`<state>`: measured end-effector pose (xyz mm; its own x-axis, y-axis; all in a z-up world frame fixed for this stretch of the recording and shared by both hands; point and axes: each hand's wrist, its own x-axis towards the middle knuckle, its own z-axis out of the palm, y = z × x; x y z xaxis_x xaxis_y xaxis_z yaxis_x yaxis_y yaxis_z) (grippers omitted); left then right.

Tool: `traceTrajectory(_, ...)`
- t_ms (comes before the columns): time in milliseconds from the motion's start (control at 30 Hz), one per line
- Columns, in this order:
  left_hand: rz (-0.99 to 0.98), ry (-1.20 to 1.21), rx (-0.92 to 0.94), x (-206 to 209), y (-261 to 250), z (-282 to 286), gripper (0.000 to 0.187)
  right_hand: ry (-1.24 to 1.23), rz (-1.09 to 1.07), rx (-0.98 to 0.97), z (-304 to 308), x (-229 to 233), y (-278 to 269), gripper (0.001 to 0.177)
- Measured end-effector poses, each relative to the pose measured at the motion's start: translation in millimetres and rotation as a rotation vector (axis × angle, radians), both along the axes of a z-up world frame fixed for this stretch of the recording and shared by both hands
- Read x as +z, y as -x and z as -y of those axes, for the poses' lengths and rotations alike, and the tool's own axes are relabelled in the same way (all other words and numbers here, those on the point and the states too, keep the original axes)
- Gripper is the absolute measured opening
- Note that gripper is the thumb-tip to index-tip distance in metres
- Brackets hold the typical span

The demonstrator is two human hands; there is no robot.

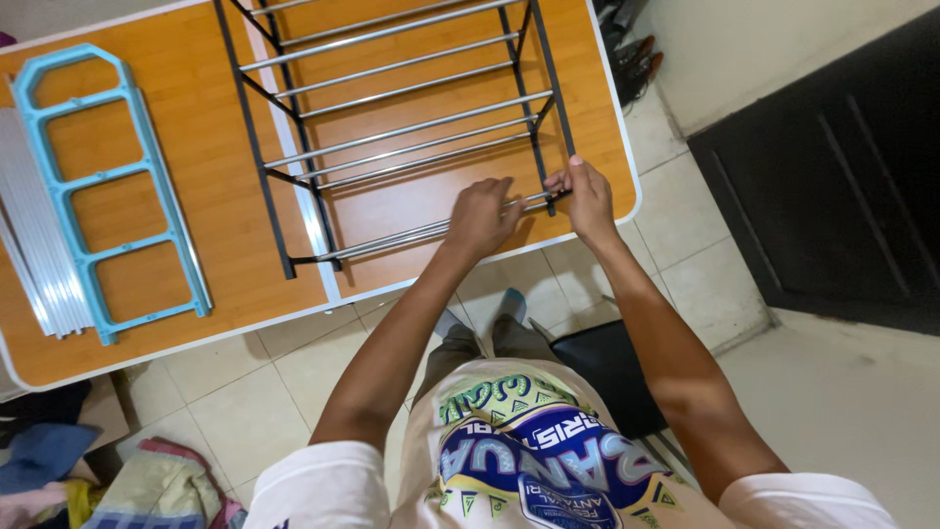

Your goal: The person assembles a drying rack by inserting metal rods into the slots of two light-blue plastic frames. They first complete a black metal rack, then proceed to assemble the blue plastic frames by inserting multiple rods one at a time.

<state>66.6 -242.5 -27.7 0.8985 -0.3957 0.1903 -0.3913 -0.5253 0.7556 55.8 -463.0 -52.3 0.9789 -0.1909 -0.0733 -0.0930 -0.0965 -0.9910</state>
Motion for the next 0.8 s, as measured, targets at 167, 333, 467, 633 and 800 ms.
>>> traceTrajectory(167, -0.089, -0.048, -0.075, -22.4, -3.9, 34.5, 0.025, 0.064, -0.058, 0.003, 9.5, 0.6, -0.2, 0.049)
traceTrajectory(333, -0.115, -0.055, -0.092, -26.3, 0.6, 29.6, 0.024, 0.136, -0.097, 0.041, 17.5, 6.3, -0.8, 0.053)
traceTrajectory(467, -0.102, -0.086, -0.108, -20.6, 0.3, 28.4, 0.025, 0.104, -0.136, 0.049, 20.1, 7.8, -1.5, 0.053)
traceTrajectory(633, -0.091, -0.059, -0.097, -15.6, 4.3, 26.2, 0.025, 0.037, -0.146, 0.045, 20.1, 3.2, -1.9, 0.052)
traceTrajectory(800, -0.067, -0.06, -0.073, -14.5, 4.4, 27.2, 0.024, 0.07, -0.174, 0.033, 21.6, 0.3, -2.3, 0.052)
